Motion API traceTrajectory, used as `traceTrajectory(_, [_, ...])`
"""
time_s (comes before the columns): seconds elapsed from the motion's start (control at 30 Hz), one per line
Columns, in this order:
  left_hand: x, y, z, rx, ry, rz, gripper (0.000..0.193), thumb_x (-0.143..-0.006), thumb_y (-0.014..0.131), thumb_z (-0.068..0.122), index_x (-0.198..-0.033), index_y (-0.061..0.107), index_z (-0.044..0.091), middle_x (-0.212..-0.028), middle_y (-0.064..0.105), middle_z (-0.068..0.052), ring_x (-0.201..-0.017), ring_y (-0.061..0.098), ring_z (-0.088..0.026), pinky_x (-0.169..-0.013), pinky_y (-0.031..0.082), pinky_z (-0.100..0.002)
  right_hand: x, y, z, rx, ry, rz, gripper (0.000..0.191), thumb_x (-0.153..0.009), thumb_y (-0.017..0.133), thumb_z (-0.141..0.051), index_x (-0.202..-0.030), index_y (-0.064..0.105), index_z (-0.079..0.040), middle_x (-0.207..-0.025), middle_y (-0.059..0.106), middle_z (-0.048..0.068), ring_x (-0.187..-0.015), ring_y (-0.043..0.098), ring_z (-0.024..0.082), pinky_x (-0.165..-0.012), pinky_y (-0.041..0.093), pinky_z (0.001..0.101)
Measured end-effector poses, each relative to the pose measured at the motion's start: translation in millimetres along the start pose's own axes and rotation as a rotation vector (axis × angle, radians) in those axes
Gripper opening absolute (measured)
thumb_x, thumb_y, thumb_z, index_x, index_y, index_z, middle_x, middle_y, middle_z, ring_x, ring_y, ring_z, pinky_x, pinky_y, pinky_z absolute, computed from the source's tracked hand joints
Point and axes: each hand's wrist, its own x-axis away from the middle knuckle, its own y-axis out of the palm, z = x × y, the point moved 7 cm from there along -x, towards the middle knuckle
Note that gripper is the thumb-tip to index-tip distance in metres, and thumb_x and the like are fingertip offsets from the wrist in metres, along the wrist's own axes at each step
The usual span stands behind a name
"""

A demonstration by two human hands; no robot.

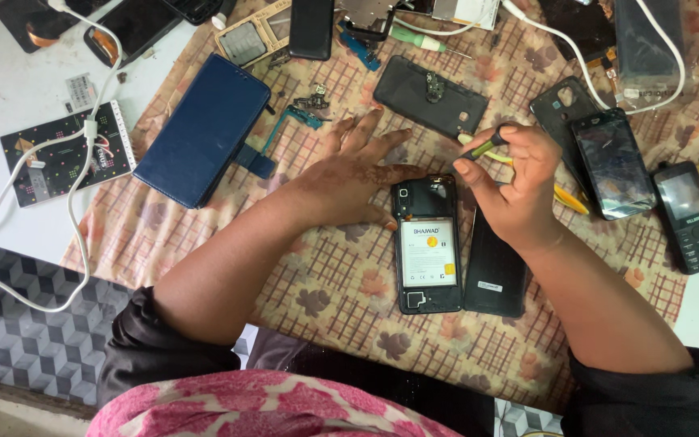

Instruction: The person uses a screwdriver to unscrew the back cover of a small feature phone, then removes the back cover and battery. They then pick up a smartphone, unscrew its rear section, and continue working on the opened phone with the screwdriver.

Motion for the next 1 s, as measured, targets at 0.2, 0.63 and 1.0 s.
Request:
traceTrajectory(0.2, [0, 1, 0, -0.009, -0.007, -0.011, 0.084, -0.064, 0.086, 0.054, -0.141, 0.054, 0.047, -0.167, 0.017, -0.003, -0.155, -0.005, -0.036, -0.123, -0.004, -0.058, -4, -1, -10, -0.014, -0.101, -0.026, 0.059, -0.097, 0.068, 0.008, -0.135, 0.026, -0.011, -0.121, 0.059, 0.020, -0.112, 0.062, 0.026, -0.108, 0.048, 0.0404])
traceTrajectory(0.63, [0, 3, -3, 0.003, 0.036, 0.038, 0.085, -0.063, 0.087, 0.054, -0.141, 0.055, 0.045, -0.167, 0.020, -0.003, -0.155, -0.002, -0.038, -0.124, -0.002, -0.058, -2, 1, 1, -0.003, 0.006, 0.021, 0.063, -0.101, 0.074, 0.008, -0.138, 0.027, -0.011, -0.123, 0.053, 0.020, -0.106, 0.063, 0.024, -0.101, 0.051, 0.0361])
traceTrajectory(1.0, [0, 2, -2, 0.000, 0.016, 0.031, 0.083, -0.062, 0.086, 0.054, -0.139, 0.057, 0.045, -0.166, 0.021, -0.003, -0.155, -0.002, -0.037, -0.124, -0.003, -0.059, -1, 6, -3, -0.036, -0.054, -0.099, 0.060, -0.101, 0.067, 0.011, -0.138, 0.026, -0.013, -0.124, 0.061, 0.020, -0.110, 0.066, 0.025, -0.099, 0.053, 0.0348])
